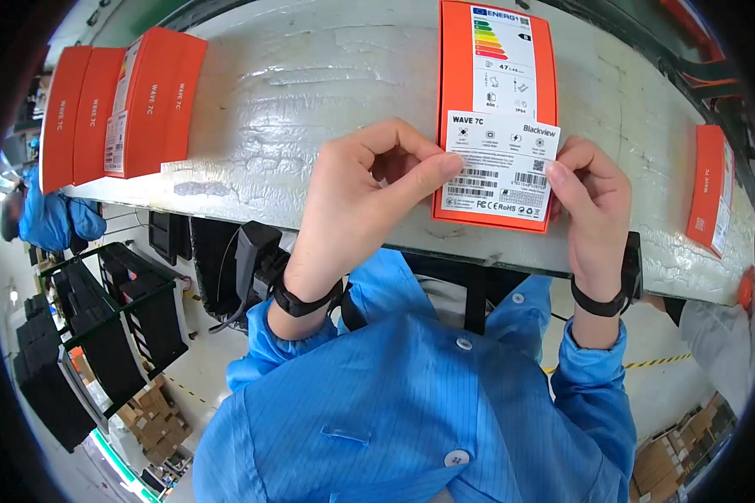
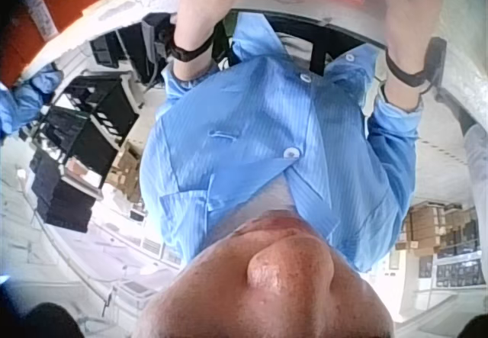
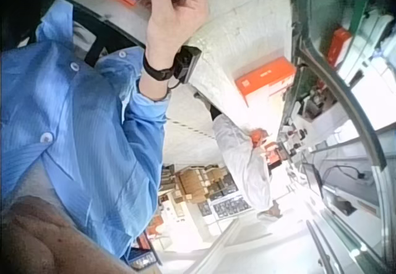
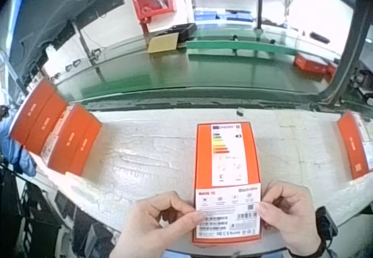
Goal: Applying energy labels and product identification stickers to red cardboard boxes on an assembly line.
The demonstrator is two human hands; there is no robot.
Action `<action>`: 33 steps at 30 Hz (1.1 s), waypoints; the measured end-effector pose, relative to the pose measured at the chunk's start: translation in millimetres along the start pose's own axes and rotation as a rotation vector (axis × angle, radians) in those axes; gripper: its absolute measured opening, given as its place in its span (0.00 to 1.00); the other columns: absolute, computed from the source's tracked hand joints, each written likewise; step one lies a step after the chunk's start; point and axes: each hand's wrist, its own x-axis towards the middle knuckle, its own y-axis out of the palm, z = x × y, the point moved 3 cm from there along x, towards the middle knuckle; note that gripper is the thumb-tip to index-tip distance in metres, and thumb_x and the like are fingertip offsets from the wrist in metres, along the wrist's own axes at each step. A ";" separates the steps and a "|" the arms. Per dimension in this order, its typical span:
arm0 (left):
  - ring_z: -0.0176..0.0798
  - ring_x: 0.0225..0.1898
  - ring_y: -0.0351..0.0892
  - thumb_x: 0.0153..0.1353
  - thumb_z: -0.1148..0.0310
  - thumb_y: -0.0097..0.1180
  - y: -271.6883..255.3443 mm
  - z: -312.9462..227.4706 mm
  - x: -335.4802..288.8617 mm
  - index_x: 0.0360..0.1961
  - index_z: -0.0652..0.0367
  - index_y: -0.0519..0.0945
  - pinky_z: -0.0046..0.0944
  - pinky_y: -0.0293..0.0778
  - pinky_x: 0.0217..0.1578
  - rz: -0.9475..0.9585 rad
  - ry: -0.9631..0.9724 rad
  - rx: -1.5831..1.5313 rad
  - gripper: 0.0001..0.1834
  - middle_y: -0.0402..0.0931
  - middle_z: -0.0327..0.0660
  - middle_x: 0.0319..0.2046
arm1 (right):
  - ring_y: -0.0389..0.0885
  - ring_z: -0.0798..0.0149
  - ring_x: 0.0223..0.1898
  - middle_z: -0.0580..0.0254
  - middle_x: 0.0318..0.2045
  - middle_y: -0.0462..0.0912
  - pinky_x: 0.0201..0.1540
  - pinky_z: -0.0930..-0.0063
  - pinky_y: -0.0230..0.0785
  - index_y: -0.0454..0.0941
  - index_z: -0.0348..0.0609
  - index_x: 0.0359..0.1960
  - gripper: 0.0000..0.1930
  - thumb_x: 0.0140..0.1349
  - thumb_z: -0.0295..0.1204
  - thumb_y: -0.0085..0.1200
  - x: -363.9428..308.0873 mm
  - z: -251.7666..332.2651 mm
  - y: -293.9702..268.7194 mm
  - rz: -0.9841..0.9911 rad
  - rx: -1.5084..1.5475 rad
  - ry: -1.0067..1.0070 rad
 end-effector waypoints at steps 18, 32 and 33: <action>0.21 0.31 0.73 0.69 0.65 0.67 1.5 -8.3 -5.1 0.38 0.64 0.83 0.25 0.68 0.36 -0.034 0.083 0.193 0.11 0.81 0.32 0.28 | 0.83 0.66 0.36 0.62 0.32 0.84 0.45 0.72 0.74 0.79 0.39 0.32 0.06 0.60 0.22 0.66 -8.7 21.4 6.6 -0.107 -0.548 -0.550; 0.25 0.26 0.73 0.71 0.65 0.64 0.5 -9.8 -5.7 0.38 0.67 0.83 0.30 0.68 0.27 -0.026 0.097 0.222 0.12 0.80 0.36 0.24 | 0.85 0.67 0.37 0.57 0.35 0.87 0.57 0.64 0.76 0.79 0.38 0.33 0.04 0.64 0.20 0.63 -12.1 40.3 21.2 -0.150 -0.616 -0.424; 0.24 0.26 0.71 0.70 0.65 0.64 0.1 -10.0 -7.3 0.37 0.67 0.83 0.30 0.67 0.26 -0.018 0.076 0.160 0.13 0.80 0.36 0.23 | 0.85 0.67 0.37 0.57 0.35 0.87 0.57 0.64 0.76 0.79 0.38 0.33 0.04 0.64 0.20 0.63 -10.3 38.8 19.4 -0.146 -0.616 -0.430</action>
